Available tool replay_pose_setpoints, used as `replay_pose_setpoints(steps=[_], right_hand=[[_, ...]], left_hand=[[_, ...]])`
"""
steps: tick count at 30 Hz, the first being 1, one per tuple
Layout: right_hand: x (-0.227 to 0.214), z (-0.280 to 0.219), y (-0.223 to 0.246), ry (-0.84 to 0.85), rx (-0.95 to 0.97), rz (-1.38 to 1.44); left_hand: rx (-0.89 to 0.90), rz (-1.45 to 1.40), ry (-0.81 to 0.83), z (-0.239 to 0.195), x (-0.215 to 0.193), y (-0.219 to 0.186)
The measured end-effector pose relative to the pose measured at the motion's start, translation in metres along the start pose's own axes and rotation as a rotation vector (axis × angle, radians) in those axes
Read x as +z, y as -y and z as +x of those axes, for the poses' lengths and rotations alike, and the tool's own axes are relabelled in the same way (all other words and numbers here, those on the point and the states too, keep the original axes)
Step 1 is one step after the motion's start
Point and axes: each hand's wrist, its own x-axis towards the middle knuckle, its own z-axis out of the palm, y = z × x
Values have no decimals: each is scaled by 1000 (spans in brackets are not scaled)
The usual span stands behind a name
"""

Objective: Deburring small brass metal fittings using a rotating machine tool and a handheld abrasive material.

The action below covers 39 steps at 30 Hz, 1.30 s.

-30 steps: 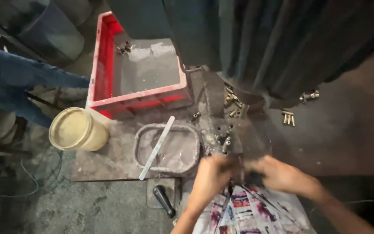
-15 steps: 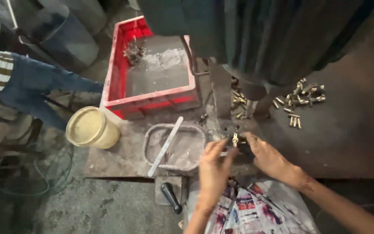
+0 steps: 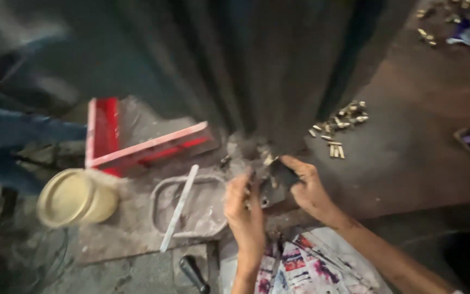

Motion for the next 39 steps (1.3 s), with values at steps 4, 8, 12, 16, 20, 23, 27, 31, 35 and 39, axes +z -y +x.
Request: replay_pose_setpoints(steps=[4, 8, 12, 16, 20, 23, 27, 31, 35, 39], right_hand=[[-2, -10, -23, -41, 227, 235], [-16, 24, 24, 270, 315, 241], [-21, 31, 38, 273, 150, -48], [-19, 42, 59, 366, 410, -33], [-15, 41, 69, 259, 305, -123], [-18, 41, 81, 251, 271, -18], [-17, 40, 75, 238, 248, -43], [-18, 50, 91, 280, 211, -147], [-12, 47, 73, 223, 194, -180], [-13, 39, 53, 208, 38, -127]], left_hand=[[325, 209, 406, -63, 96, 97], [592, 494, 498, -18, 205, 82], [863, 628, 360, 51, 295, 90], [696, 510, 381, 36, 240, 53], [61, 66, 411, -41, 177, 104], [187, 338, 500, -78, 134, 121], [-60, 118, 341, -69, 74, 49], [240, 7, 189, -39, 10, 28], [345, 456, 212, -20, 19, 34], [300, 942, 806, -56, 174, 168]])
